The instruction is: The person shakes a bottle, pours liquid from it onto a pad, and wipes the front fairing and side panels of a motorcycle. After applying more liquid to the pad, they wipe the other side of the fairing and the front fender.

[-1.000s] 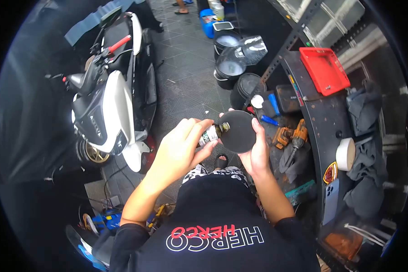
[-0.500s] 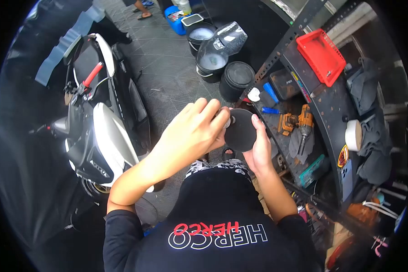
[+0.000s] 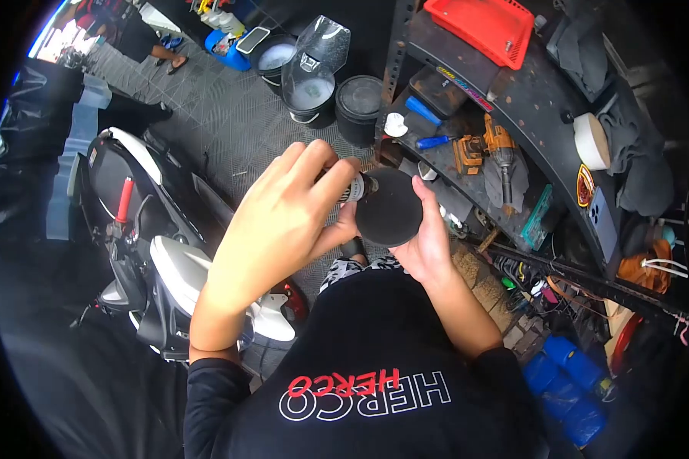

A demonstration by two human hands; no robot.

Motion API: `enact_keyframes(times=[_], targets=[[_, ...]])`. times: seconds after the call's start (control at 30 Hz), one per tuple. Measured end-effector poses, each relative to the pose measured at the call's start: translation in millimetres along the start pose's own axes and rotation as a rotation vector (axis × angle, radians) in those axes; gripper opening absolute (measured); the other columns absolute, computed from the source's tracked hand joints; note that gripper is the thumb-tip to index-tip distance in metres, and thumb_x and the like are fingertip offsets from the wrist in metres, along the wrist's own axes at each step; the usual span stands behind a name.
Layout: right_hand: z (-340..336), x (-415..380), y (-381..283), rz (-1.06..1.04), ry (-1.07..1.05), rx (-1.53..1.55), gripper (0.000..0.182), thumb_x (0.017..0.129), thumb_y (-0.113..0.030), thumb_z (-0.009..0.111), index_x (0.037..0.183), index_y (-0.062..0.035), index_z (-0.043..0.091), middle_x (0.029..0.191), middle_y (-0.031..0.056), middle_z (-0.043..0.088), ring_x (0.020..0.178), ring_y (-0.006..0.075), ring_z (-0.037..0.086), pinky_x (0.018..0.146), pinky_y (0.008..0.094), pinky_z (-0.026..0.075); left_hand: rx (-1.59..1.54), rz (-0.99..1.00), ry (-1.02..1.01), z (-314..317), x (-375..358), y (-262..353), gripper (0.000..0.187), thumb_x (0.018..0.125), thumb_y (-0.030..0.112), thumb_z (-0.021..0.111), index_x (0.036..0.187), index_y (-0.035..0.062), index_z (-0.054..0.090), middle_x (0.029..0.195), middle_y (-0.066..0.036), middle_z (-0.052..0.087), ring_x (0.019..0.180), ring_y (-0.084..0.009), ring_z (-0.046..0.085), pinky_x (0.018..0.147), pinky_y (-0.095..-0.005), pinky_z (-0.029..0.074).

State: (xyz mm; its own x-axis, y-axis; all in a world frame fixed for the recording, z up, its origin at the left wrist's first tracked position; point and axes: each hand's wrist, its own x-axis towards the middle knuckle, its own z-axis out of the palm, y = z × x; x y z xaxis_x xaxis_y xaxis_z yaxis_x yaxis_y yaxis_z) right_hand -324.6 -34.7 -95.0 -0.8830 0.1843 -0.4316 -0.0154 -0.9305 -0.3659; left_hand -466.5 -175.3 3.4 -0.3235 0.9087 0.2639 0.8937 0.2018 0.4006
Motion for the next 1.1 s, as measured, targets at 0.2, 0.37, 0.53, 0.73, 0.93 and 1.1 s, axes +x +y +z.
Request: enact_keyframes(times=[0.2, 0.37, 0.53, 0.73, 0.93, 1.1], targets=[[-10.5, -2.9, -13.3, -0.076, 0.051, -0.085, 0.056, 0.109, -0.048, 0.041, 0.133, 0.0003, 0.057, 0.124, 0.0169, 0.067, 0.114, 0.0262, 0.068, 0.098, 0.05, 0.058, 0.065, 0.037, -0.079, 14.0, 16.7, 13.3, 0.039, 0.075, 0.008, 0.076, 0.112, 0.0021, 0.064, 0.097, -0.012, 0.055, 0.09, -0.0311, 0.059, 0.081, -0.0409, 0.051], [-18.9, -7.8, -26.7, -0.108, 0.092, -0.082, 0.053, 0.109, -0.046, 0.043, 0.132, 0.0003, 0.058, 0.125, 0.0156, 0.067, 0.114, 0.0242, 0.068, 0.098, 0.0468, 0.058, 0.191, 0.08, -0.11, 27.1, 31.8, 26.6, 0.039, 0.076, 0.012, 0.074, 0.113, 0.0027, 0.063, 0.099, -0.011, 0.054, 0.09, -0.0292, 0.057, 0.083, -0.0396, 0.049], [-32.5, -10.7, -42.5, -0.052, 0.043, -0.012, 0.054, 0.11, -0.046, 0.041, 0.133, 0.0006, 0.057, 0.127, 0.0162, 0.066, 0.116, 0.0249, 0.068, 0.098, 0.0462, 0.057, 0.206, 0.067, -0.126, 33.5, 45.8, 38.0, 0.04, 0.075, 0.011, 0.075, 0.112, 0.0024, 0.064, 0.099, -0.011, 0.054, 0.09, -0.0293, 0.057, 0.083, -0.0394, 0.049], [-43.3, -14.7, -61.3, -0.019, -0.063, 0.101, 0.057, 0.11, -0.047, 0.036, 0.134, 0.0009, 0.056, 0.126, 0.0177, 0.067, 0.115, 0.0283, 0.068, 0.096, 0.0483, 0.058, 0.163, 0.031, -0.049, 32.6, 54.5, 51.9, 0.039, 0.072, 0.007, 0.076, 0.109, 0.0014, 0.066, 0.095, -0.012, 0.056, 0.086, -0.0309, 0.057, 0.079, -0.0401, 0.049], [-55.9, -14.8, -68.3, -0.032, -0.103, 0.043, 0.056, 0.11, -0.047, 0.038, 0.133, 0.001, 0.057, 0.124, 0.017, 0.068, 0.113, 0.0277, 0.069, 0.096, 0.0496, 0.059, 0.154, 0.012, -0.048, 37.3, 64.3, 67.3, 0.039, 0.072, 0.006, 0.075, 0.109, 0.0018, 0.065, 0.095, -0.012, 0.056, 0.086, -0.0307, 0.057, 0.079, -0.0403, 0.049], [-56.2, -23.6, -70.5, -0.043, -0.017, -0.049, 0.053, 0.109, -0.047, 0.045, 0.132, -0.0021, 0.059, 0.123, 0.0129, 0.07, 0.11, 0.0241, 0.07, 0.099, 0.0383, 0.055, 0.227, 0.042, -0.122, 52.5, 71.9, 69.0, 0.036, 0.073, 0.009, 0.075, 0.108, 0.0023, 0.065, 0.095, -0.011, 0.055, 0.086, -0.0298, 0.057, 0.08, -0.041, 0.049]])
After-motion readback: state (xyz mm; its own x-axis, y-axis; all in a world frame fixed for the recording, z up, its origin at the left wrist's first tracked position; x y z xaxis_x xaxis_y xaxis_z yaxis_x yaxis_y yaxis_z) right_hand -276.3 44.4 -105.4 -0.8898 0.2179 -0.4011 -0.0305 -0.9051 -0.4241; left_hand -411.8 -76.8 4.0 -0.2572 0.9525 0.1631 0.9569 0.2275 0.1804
